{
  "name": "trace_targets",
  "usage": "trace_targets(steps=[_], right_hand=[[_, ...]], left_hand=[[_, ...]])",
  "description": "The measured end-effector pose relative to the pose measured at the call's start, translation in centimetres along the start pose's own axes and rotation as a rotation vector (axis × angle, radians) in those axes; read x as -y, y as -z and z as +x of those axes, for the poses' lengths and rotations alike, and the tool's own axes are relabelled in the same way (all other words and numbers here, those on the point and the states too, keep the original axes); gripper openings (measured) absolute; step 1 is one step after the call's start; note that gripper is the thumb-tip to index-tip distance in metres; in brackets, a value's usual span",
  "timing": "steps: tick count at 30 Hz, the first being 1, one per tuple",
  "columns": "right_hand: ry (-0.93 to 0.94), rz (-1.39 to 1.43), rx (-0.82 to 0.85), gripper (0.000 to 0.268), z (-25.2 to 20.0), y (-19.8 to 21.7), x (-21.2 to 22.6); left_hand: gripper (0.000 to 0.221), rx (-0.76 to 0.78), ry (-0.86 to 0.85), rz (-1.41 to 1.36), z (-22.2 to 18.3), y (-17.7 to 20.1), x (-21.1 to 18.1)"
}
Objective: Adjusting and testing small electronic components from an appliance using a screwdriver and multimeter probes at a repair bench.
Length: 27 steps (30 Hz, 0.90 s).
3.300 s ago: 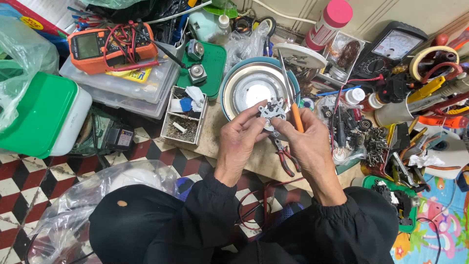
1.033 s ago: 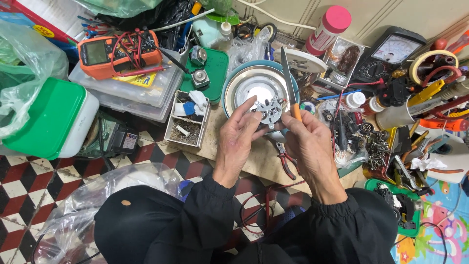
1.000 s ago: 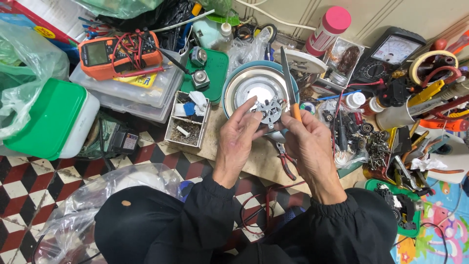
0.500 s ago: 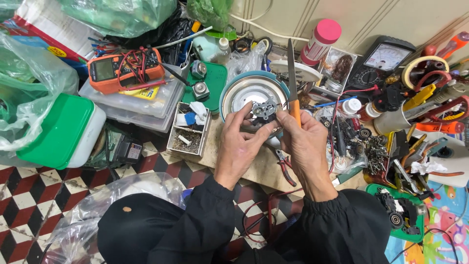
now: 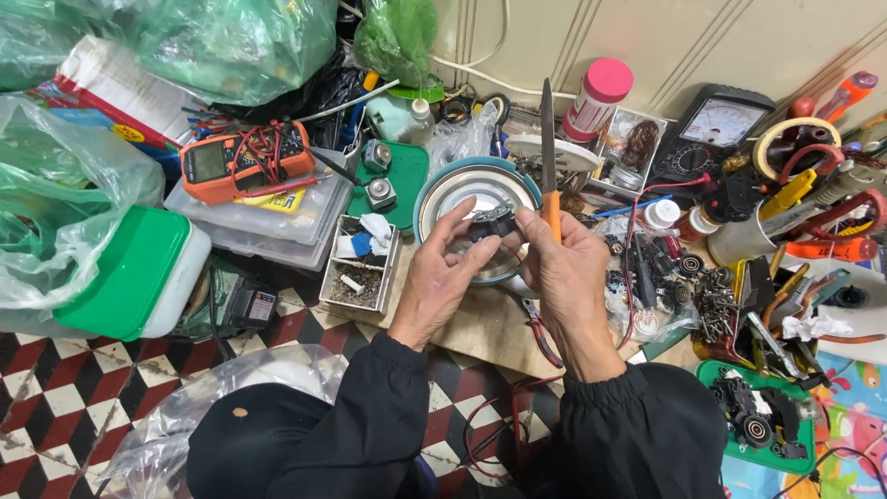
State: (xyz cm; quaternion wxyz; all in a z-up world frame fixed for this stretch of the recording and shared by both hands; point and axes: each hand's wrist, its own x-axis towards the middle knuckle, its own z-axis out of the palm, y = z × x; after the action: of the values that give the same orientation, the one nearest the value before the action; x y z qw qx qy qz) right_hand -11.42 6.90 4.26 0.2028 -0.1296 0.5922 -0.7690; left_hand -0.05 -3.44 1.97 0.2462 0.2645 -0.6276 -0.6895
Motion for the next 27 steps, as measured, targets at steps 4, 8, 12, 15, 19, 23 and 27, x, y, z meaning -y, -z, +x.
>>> trace_targets(steps=[4,8,12,15,19,23,27], right_hand=[[-0.009,0.043,-0.005,0.021,0.5,0.2,-0.7],[-0.024,0.031,0.007,0.021,0.5,0.3,-0.6],[-0.035,0.018,0.03,0.021,0.4,0.4,-0.1],[-0.029,0.029,0.031,0.021,0.5,0.7,-0.4],[-0.02,0.017,0.042,0.021,0.5,0.7,-0.1],[-0.048,0.021,0.054,0.019,0.2,0.6,0.0],[-0.037,0.018,0.077,0.02,0.4,0.7,-0.3]], left_hand=[[0.076,0.029,-0.04,-0.117,0.4,-1.0,1.0],[0.073,0.055,-0.023,-0.198,0.8,-0.9,1.2],[0.07,0.04,-0.01,-0.226,1.1,-0.9,1.9],[0.069,0.029,-0.007,-0.222,1.2,-1.0,2.4],[0.069,0.021,0.009,-0.22,1.3,-1.0,2.3],[0.067,0.027,0.005,-0.212,1.2,-0.8,2.3],[0.066,0.044,0.002,-0.209,1.5,-0.6,2.5]])
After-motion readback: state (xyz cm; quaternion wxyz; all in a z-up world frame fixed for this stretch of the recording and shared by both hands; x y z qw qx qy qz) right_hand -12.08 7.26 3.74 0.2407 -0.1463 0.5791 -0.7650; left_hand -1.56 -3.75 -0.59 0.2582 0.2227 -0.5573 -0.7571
